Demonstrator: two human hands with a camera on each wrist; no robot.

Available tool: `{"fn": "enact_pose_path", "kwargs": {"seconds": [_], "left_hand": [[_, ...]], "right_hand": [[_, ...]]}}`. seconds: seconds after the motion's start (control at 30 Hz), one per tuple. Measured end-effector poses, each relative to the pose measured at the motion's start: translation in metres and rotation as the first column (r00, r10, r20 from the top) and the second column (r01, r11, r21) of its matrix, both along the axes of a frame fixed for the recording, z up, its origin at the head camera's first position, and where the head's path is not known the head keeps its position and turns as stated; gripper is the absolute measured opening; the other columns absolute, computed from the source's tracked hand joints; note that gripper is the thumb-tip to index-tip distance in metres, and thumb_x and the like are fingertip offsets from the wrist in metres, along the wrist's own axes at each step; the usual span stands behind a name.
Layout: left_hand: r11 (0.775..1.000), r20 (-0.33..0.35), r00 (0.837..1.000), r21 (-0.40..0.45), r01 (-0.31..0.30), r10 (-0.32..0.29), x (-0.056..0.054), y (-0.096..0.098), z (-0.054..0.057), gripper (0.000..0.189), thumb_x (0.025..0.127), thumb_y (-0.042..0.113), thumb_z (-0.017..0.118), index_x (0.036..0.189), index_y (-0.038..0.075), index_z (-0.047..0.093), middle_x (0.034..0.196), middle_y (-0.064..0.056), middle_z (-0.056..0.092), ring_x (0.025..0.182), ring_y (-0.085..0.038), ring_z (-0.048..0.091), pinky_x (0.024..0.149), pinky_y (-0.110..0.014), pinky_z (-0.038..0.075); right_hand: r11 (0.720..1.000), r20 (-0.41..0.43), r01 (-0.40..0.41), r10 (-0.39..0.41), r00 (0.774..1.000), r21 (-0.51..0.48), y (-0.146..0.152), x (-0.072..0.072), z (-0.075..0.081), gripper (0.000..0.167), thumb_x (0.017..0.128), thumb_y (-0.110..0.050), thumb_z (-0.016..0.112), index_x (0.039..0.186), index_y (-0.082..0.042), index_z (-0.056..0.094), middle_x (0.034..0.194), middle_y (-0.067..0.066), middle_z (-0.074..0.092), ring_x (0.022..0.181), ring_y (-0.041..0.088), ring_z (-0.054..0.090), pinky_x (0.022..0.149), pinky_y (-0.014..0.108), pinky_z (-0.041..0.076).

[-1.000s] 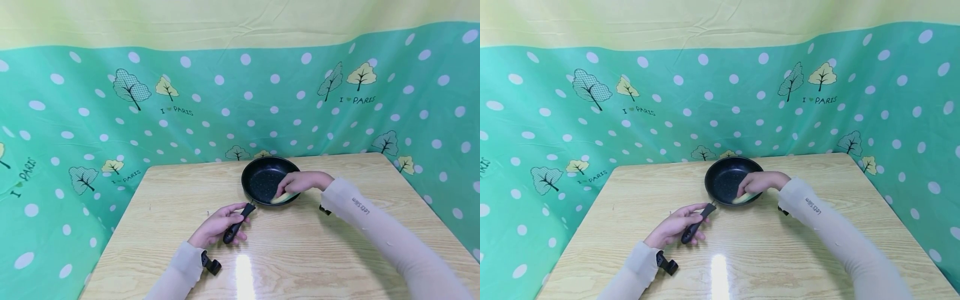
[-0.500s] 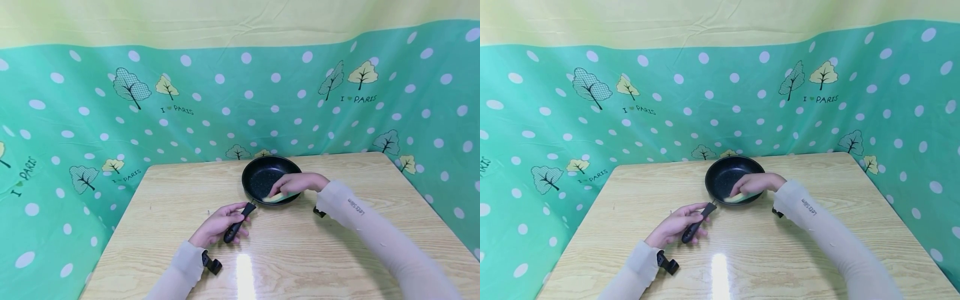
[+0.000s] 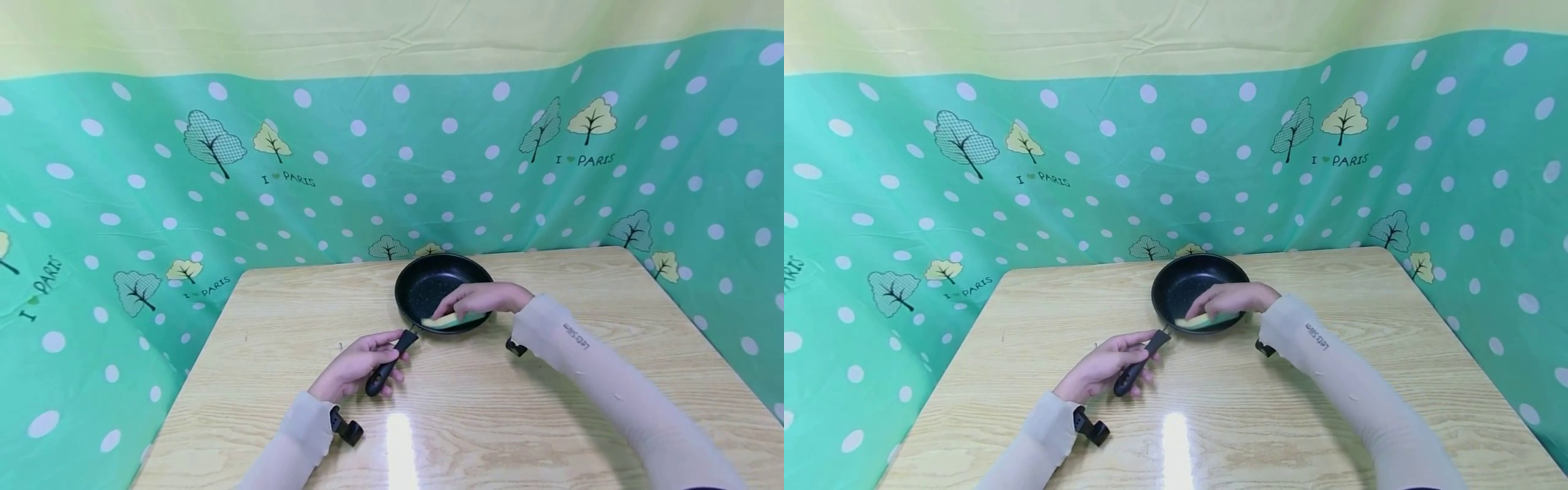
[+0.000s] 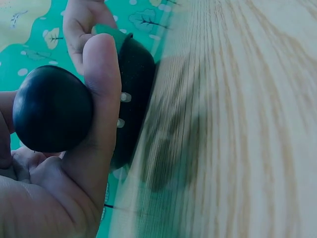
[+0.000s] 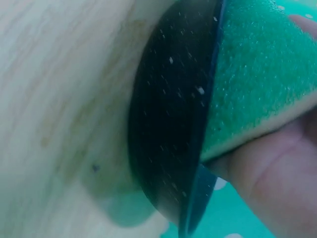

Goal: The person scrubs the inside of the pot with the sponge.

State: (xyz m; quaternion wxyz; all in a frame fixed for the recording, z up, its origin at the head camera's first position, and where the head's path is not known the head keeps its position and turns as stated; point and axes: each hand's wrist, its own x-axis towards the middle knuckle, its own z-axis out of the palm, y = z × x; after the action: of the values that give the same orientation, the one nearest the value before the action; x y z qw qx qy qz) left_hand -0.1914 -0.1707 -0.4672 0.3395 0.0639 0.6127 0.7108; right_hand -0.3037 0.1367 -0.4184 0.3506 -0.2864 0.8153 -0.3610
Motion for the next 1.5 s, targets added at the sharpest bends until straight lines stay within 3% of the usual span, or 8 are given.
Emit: {"fn": "enact_pose_path", "kwargs": {"seconds": [0.23,0.63,0.97,1.07,1.13,1.2,1.3,1.5], "left_hand": [[1.0,0.0,1.0,-0.012,0.004,-0.004,0.002,0.002,0.0,0.06,0.11,0.009,0.052,0.166,0.008,0.032,0.145,-0.028,0.056,0.085,-0.02,0.075,0.064,-0.032,0.063],[1.0,0.004,1.0,-0.014,0.021,-0.021,0.001,0.0,0.003,0.06,0.11,0.01,0.053,0.167,0.011,0.032,0.146,-0.027,0.054,0.083,-0.02,0.073,0.063,-0.032,0.062],[0.999,-0.004,1.0,-0.035,0.021,-0.021,-0.001,0.0,0.002,0.059,0.11,0.01,0.053,0.166,0.011,0.033,0.143,-0.025,0.057,0.08,-0.019,0.072,0.061,-0.032,0.061],[0.999,-0.003,1.0,-0.035,0.027,-0.027,-0.001,0.0,0.002,0.06,0.11,0.01,0.053,0.167,0.012,0.033,0.144,-0.025,0.057,0.08,-0.019,0.072,0.061,-0.032,0.061],[0.999,-0.001,1.0,-0.03,0.029,-0.029,0.0,0.0,0.003,0.06,0.111,0.01,0.053,0.167,0.011,0.033,0.144,-0.025,0.057,0.081,-0.019,0.071,0.062,-0.032,0.061],[0.999,-0.001,0.999,-0.025,0.036,-0.036,0.0,0.0,0.003,0.06,0.111,0.01,0.053,0.167,0.012,0.032,0.144,-0.025,0.056,0.081,-0.019,0.071,0.062,-0.032,0.061],[0.999,-0.005,0.999,-0.021,0.043,-0.044,0.0,0.0,0.004,0.06,0.111,0.01,0.053,0.167,0.011,0.032,0.143,-0.025,0.057,0.081,-0.019,0.07,0.062,-0.031,0.061],[0.998,0.003,0.998,-0.017,0.056,-0.056,-0.001,-0.002,0.004,0.061,0.111,0.01,0.052,0.167,0.012,0.031,0.145,-0.024,0.056,0.081,-0.019,0.07,0.063,-0.031,0.061]], "right_hand": [[0.996,0.049,-0.003,0.007,0.999,-0.089,-0.005,-0.001,-0.011,0.05,0.094,-0.003,0.051,0.139,-0.012,0.07,0.15,0.006,0.059,0.146,0.026,0.045,0.123,0.046,0.035],[0.99,0.082,0.035,-0.024,0.996,-0.136,-0.015,0.0,-0.016,0.053,0.093,-0.003,0.054,0.143,-0.012,0.067,0.154,0.009,0.055,0.142,0.026,0.045,0.119,0.044,0.035],[0.982,0.097,0.067,-0.051,0.994,-0.178,-0.024,0.001,-0.022,0.053,0.096,-0.005,0.057,0.148,-0.014,0.063,0.152,0.007,0.054,0.091,0.016,0.051,0.085,0.027,0.046],[0.978,0.109,0.081,-0.061,0.992,-0.19,-0.028,0.0,-0.025,0.054,0.098,-0.006,0.058,0.151,-0.014,0.06,0.152,0.008,0.054,0.086,0.014,0.052,0.083,0.026,0.048],[0.977,0.108,0.086,-0.066,0.992,-0.197,-0.031,0.0,-0.026,0.054,0.098,-0.007,0.059,0.152,-0.014,0.058,0.152,0.008,0.054,0.089,0.017,0.055,0.087,0.028,0.049],[0.976,0.098,0.081,-0.062,0.993,-0.203,-0.034,0.0,-0.027,0.056,0.099,-0.01,0.062,0.155,-0.015,0.055,0.156,0.007,0.052,0.115,0.017,0.057,0.103,0.032,0.047],[0.974,0.082,0.064,-0.047,0.996,-0.219,-0.037,0.002,-0.027,0.06,0.101,-0.013,0.065,0.159,-0.013,0.05,0.163,0.008,0.044,0.146,0.021,0.041,0.122,0.042,0.034],[0.974,0.06,0.035,-0.022,0.998,-0.222,-0.041,0.003,-0.024,0.068,0.101,-0.014,0.067,0.163,-0.013,0.041,0.171,0.008,0.031,0.157,0.026,0.026,0.129,0.049,0.023]]}}
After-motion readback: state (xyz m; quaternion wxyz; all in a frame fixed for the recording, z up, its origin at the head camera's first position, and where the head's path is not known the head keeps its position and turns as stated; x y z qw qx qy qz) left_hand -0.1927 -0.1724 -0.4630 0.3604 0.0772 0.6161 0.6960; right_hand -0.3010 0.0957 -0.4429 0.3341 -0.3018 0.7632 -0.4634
